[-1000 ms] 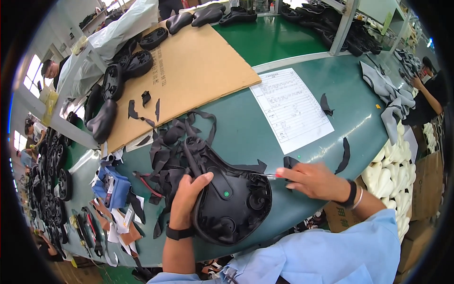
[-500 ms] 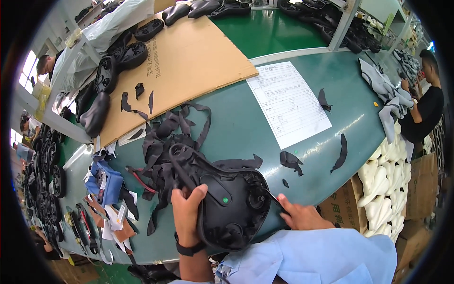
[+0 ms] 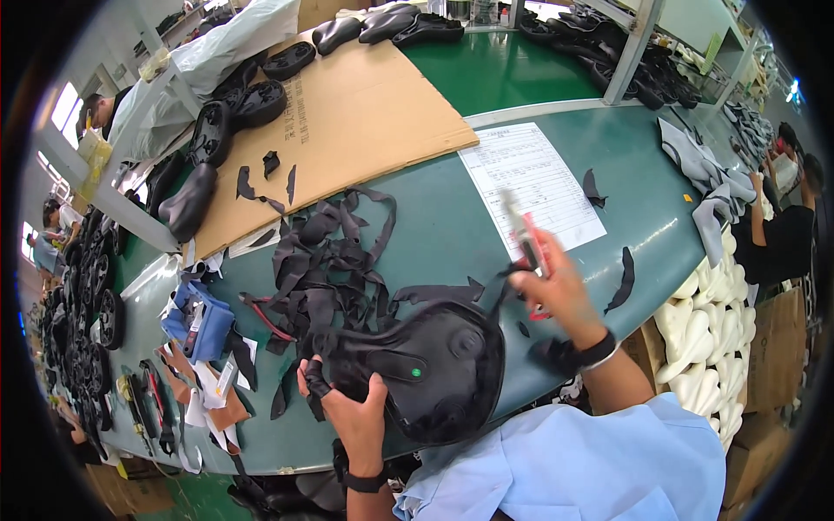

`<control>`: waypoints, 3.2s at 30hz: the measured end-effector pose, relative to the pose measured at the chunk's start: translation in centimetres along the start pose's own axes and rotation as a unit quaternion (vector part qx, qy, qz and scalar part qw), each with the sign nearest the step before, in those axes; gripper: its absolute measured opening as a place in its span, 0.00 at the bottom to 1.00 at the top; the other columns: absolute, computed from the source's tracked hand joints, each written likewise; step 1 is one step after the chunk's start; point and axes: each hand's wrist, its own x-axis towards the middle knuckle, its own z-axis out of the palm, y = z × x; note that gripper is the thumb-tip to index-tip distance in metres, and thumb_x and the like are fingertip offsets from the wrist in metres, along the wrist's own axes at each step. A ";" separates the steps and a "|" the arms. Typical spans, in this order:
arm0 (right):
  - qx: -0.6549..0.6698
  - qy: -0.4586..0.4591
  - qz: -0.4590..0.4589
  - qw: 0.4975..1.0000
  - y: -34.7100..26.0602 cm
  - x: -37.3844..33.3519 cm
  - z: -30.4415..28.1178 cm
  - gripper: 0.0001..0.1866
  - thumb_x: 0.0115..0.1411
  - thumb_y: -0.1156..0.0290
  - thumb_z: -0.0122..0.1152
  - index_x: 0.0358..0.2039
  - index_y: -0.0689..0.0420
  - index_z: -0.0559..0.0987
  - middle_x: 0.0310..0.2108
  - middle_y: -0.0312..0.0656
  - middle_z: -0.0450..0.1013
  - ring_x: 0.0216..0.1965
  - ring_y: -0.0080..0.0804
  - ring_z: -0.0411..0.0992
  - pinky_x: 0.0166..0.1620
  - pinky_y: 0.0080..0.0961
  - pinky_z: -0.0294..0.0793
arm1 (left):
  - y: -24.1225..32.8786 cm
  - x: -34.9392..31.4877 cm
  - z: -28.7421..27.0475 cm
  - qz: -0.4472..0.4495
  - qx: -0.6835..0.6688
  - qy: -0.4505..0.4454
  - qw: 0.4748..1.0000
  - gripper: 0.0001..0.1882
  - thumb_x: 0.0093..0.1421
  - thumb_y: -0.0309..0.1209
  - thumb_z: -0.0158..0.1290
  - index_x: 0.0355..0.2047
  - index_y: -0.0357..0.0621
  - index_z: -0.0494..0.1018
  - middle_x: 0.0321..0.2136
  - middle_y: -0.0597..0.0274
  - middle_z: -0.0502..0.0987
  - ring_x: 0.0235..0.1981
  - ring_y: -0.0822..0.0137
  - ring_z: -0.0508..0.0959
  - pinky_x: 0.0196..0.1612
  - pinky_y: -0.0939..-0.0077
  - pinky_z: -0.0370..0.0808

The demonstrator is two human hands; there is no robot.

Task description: The person trims excess material from the underside of bicycle seats using a utility knife, pulls away the scraps by hand, and sets the finished seats on a conveyor belt before starting the next one.

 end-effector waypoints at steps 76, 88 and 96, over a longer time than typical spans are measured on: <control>-0.426 -0.188 0.107 0.879 -4.4 -10.6 -2.8 0.27 0.60 0.66 0.54 0.59 0.55 0.62 0.21 0.44 0.74 0.20 0.45 0.73 0.24 0.37 0.69 | 11.8 12.9 6.6 0.051 -0.510 0.050 0.857 0.08 0.64 0.31 0.44 0.34 0.41 0.69 0.20 0.69 0.63 0.19 0.77 0.60 0.20 0.83 0.55; -0.155 0.006 0.024 0.988 -2.2 -2.6 -2.2 0.21 0.61 0.72 0.53 0.54 0.59 0.64 0.23 0.37 0.73 0.18 0.20 0.70 0.22 0.19 0.68 | 1.1 10.8 4.8 0.157 0.182 -0.460 0.855 0.33 0.53 0.58 0.53 0.23 0.32 0.72 0.19 0.40 0.72 0.23 0.48 0.75 0.30 0.58 0.71; -0.177 0.104 -0.001 0.979 0.0 2.3 -4.8 0.18 0.60 0.67 0.56 0.49 0.57 0.68 0.19 0.35 0.68 0.16 0.20 0.66 0.18 0.19 0.65 | -4.0 29.1 0.8 -0.087 -0.150 0.035 0.984 0.26 0.60 0.49 0.50 0.31 0.30 0.70 0.25 0.54 0.74 0.23 0.60 0.74 0.26 0.62 0.71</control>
